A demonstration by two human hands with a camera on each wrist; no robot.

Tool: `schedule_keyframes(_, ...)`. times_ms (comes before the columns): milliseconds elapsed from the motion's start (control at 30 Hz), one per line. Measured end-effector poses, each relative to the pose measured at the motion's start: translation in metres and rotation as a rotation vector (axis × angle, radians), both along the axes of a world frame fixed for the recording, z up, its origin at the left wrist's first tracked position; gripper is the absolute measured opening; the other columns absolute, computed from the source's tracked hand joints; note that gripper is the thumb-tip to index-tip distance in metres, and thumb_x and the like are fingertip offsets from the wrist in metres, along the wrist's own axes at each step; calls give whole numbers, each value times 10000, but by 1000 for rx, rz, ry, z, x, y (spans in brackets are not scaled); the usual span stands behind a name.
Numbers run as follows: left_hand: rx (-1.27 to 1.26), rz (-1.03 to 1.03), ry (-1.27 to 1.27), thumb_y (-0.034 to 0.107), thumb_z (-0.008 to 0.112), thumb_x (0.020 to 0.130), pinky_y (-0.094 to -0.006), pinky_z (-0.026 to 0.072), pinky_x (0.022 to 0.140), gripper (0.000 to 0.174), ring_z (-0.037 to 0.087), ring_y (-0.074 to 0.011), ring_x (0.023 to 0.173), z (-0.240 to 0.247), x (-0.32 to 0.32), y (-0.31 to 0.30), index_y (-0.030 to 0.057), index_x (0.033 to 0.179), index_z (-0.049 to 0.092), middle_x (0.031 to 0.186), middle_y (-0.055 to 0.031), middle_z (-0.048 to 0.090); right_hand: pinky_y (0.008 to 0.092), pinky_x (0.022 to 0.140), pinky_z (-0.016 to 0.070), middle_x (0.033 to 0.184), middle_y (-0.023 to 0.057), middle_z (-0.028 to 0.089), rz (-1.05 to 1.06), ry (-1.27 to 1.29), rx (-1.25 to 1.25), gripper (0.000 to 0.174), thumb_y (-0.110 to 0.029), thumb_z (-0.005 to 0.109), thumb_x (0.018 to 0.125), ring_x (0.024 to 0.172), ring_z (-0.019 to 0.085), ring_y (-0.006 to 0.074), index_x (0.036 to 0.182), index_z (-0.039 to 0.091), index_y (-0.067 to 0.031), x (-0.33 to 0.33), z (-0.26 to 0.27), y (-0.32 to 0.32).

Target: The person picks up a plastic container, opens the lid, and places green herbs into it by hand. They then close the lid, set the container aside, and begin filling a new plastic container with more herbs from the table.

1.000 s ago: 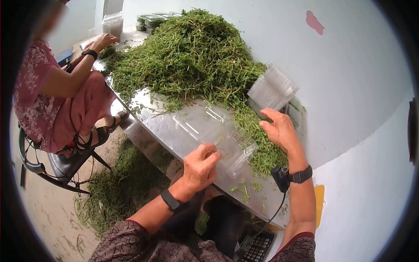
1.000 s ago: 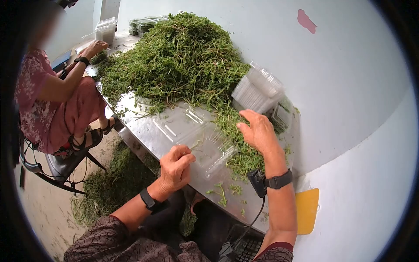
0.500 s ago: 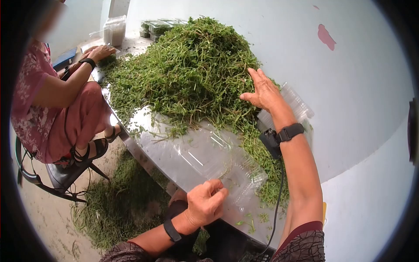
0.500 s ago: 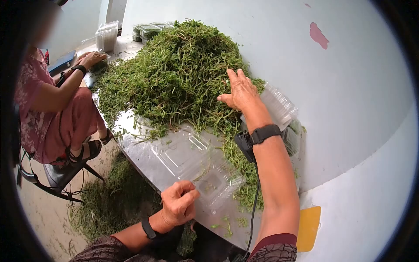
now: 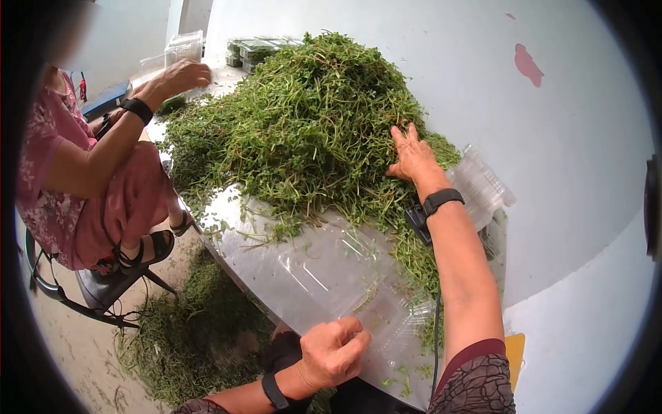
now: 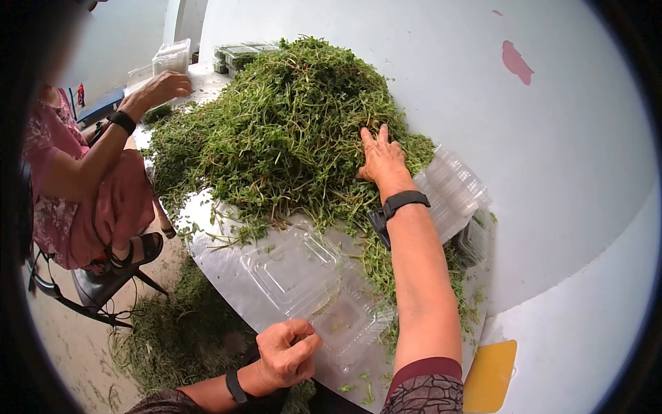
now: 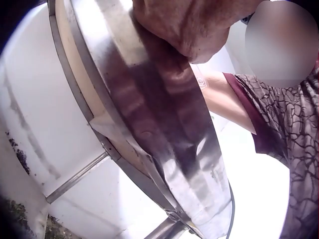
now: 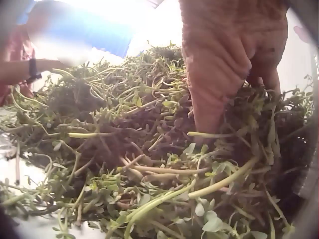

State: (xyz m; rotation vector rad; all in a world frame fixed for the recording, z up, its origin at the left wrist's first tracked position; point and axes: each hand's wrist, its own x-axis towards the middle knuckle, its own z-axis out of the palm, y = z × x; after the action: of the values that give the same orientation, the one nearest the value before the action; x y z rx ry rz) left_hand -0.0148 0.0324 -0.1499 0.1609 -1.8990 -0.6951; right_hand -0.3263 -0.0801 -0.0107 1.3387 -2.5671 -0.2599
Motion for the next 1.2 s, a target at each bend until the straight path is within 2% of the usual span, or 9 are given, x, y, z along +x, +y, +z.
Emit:
schedule_keyframes(67, 14, 5, 27, 12, 631, 527, -286, 419, 477, 324, 546, -168, 569, 0, -1, 1, 112, 836, 640, 841, -27, 598, 529, 835, 531, 1317, 221, 392, 86, 94, -52, 673, -129, 735, 756, 1059, 549, 444, 1339, 411, -222, -10, -8, -1)
schedule_keyframes(200, 3, 15, 24, -1, 628, 532, -286, 420, 481, 330, 550, -168, 576, 3, 0, 2, 110, 843, 639, 833, -29, 599, 485, 818, 538, 1093, 209, 523, 126, 106, -135, 407, 7, 655, 750, 997, 580, 410, 1122, 537, -106, -10, -3, 0)
schedule_keyframes(267, 37, 1, 41, -65, 574, 488, -288, 425, 482, 311, 532, -187, 570, 8, 0, 2, 73, 758, 637, 775, -52, 572, 470, 824, 540, 1044, 214, 561, 146, 107, -209, 392, 14, 668, 719, 978, 596, 400, 1085, 579, -94, -10, -2, 2)
schedule_keyframes(533, 26, 8, 19, -38, 592, 530, -304, 433, 487, 300, 551, -206, 584, 3, -1, 1, 93, 798, 620, 789, -41, 585, 484, 828, 529, 1032, 222, 619, 172, -38, -564, 483, 47, 592, 675, 966, 609, 422, 1125, 636, -123, -19, 13, 15)
schedule_keyframes(733, 23, 31, 39, -52, 586, 539, -310, 446, 493, 300, 565, -217, 592, 3, -3, 2, 89, 803, 611, 792, -50, 586, 464, 814, 531, 1022, 245, 661, 289, -173, -816, 511, 49, 535, 646, 954, 646, 369, 1140, 636, -35, -22, 34, 20)
schedule_keyframes(867, 16, 41, 52, -98, 561, 542, -307, 463, 501, 306, 570, -225, 588, 2, -4, 2, 70, 794, 608, 781, -73, 581, 341, 741, 521, 877, 157, 699, 191, -263, -922, 470, 39, 530, 665, 768, 663, 242, 1109, 659, -43, 10, 64, 43)
schedule_keyframes(900, 20, 41, 54, -103, 560, 543, -313, 469, 511, 306, 575, -235, 600, 0, -5, 2, 66, 794, 607, 789, -79, 581, 299, 669, 498, 784, 93, 684, 245, -234, -910, 386, 7, 575, 681, 659, 607, 160, 1047, 679, -58, 6, 68, 51)
schedule_keyframes(1033, 5, 53, 52, -104, 548, 544, -316, 476, 530, 294, 586, -259, 636, 3, -4, 1, 56, 786, 602, 805, -91, 579, 270, 631, 469, 763, 20, 664, 379, -379, -960, 274, 4, 624, 723, 658, 540, 87, 984, 679, -56, 10, 78, 94)
schedule_keyframes(1200, 13, 72, 72, -126, 506, 536, -307, 465, 519, 314, 573, -263, 624, 4, -6, 3, 37, 788, 596, 818, -102, 566, 237, 687, 458, 851, -40, 650, 325, -443, -922, 273, 51, 625, 762, 747, 532, 62, 1022, 660, -25, 42, 87, 174)
